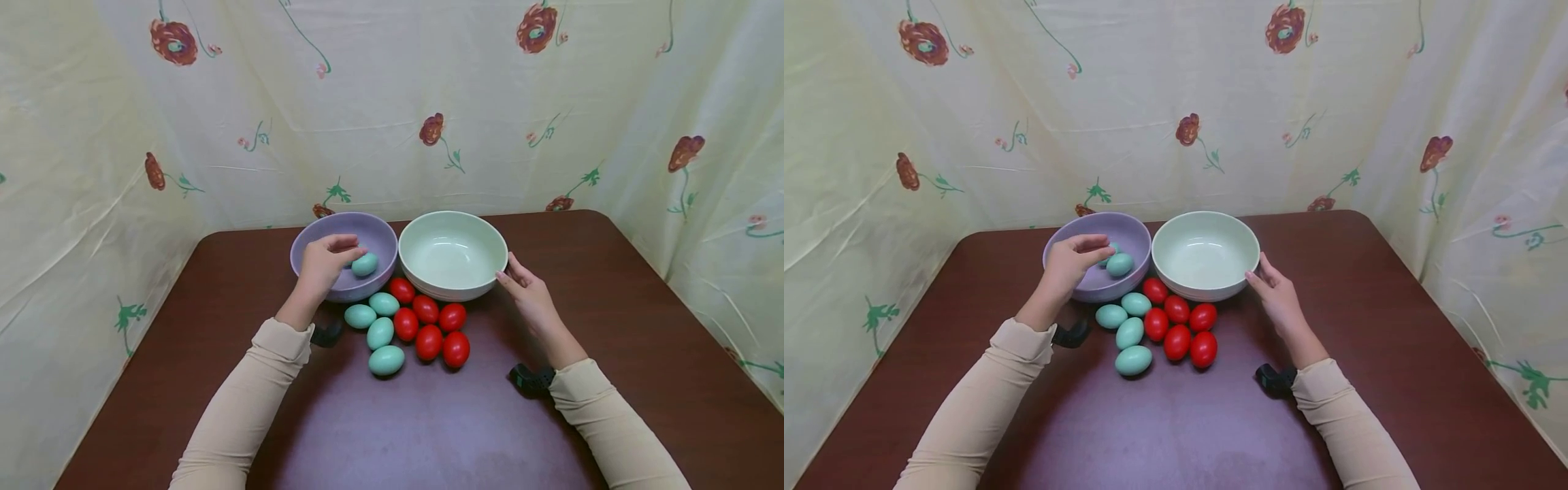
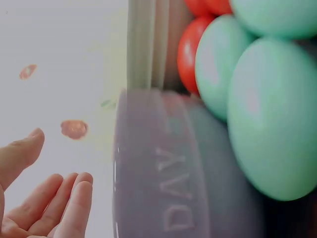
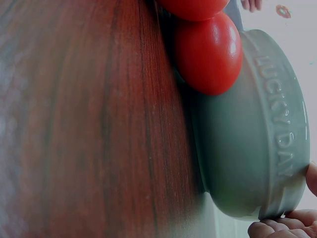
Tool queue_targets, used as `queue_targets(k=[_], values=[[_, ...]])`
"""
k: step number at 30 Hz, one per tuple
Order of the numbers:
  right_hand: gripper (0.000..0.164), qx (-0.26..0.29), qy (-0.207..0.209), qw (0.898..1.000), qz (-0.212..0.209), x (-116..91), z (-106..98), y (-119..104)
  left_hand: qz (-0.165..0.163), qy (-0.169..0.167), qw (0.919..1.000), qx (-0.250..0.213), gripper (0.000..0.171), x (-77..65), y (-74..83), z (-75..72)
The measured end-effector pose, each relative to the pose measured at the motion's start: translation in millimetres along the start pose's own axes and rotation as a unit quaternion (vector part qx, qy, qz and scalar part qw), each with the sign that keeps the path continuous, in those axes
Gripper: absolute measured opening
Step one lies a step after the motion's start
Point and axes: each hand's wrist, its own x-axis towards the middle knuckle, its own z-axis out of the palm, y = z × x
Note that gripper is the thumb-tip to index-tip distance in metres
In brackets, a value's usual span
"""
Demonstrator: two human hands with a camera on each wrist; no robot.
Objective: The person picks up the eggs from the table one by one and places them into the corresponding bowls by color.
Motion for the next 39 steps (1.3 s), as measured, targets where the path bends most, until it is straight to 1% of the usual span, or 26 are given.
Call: queue_targets(k=[5,9,16,21,30,39], values=[[0.066,0.005,0.000,1.000,0.003,-0.6,0.2,0.8,0.002,-0.032,0.9994,-0.016,0.042,-23.8,-2.3,0.6],[0.066,0.005,0.001,1.000,0.001,-0.4,-1.2,0.3,0.004,-0.054,0.9983,-0.023,0.043,-39.2,-7.3,-0.8],[0.066,0.005,-0.002,1.000,-0.005,1.1,-1.8,0.1,0.016,-0.088,0.9958,-0.020,0.047,-60.4,-19.8,0.8],[0.067,0.008,-0.002,1.000,-0.004,0.4,-1.1,-0.4,0.021,-0.094,0.9951,-0.021,0.048,-74.5,-26.0,3.9],[0.067,0.013,-0.004,1.000,-0.008,0.9,0.0,-0.2,0.012,-0.093,0.9956,0.003,0.044,-89.6,-33.6,8.0],[0.068,0.008,-0.006,1.000,-0.004,0.5,-0.6,-0.2,0.001,-0.112,0.9936,-0.016,0.043,-102.1,-37.7,18.5]])
